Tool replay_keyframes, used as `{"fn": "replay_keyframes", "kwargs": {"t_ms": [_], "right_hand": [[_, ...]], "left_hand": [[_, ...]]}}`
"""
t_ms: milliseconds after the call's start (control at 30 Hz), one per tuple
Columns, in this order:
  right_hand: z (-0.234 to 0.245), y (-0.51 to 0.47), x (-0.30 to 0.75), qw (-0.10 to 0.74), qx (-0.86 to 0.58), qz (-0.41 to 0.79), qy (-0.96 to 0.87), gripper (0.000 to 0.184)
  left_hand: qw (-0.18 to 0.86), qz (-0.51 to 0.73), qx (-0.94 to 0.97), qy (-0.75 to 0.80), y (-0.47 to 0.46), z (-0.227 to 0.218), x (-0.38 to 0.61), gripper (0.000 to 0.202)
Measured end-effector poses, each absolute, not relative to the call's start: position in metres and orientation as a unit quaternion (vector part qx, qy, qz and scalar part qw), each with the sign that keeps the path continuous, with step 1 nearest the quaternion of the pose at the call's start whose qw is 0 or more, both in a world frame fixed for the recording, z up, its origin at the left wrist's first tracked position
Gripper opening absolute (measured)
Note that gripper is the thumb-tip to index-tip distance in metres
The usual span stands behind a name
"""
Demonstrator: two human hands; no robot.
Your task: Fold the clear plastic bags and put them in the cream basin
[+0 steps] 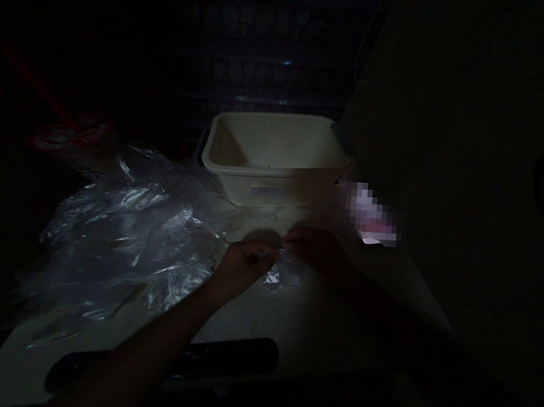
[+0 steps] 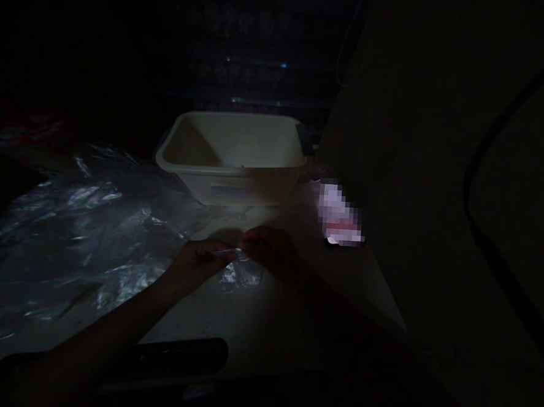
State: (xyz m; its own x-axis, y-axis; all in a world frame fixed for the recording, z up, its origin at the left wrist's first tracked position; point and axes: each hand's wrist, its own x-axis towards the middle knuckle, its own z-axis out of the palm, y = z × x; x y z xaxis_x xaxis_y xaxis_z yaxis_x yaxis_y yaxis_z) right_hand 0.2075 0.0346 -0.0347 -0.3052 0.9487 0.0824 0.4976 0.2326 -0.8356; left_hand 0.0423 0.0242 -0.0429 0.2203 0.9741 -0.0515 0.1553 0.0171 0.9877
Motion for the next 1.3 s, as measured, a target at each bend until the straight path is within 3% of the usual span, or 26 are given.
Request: {"fn": "replay_keyframes", "kwargs": {"t_ms": [767, 1300], "right_hand": [[-0.033, 0.036, 0.208, 0.285, -0.524, 0.316, -0.738, 0.019], [-0.041, 0.044, 0.22, 0.321, -0.527, 0.282, -0.735, 0.021]], "left_hand": [[0.483, 0.411, 0.588, 0.503, 0.022, -0.04, 0.04, 0.017], [0.556, 0.373, 0.58, 0.464, 0.025, -0.04, 0.041, 0.017]]}}
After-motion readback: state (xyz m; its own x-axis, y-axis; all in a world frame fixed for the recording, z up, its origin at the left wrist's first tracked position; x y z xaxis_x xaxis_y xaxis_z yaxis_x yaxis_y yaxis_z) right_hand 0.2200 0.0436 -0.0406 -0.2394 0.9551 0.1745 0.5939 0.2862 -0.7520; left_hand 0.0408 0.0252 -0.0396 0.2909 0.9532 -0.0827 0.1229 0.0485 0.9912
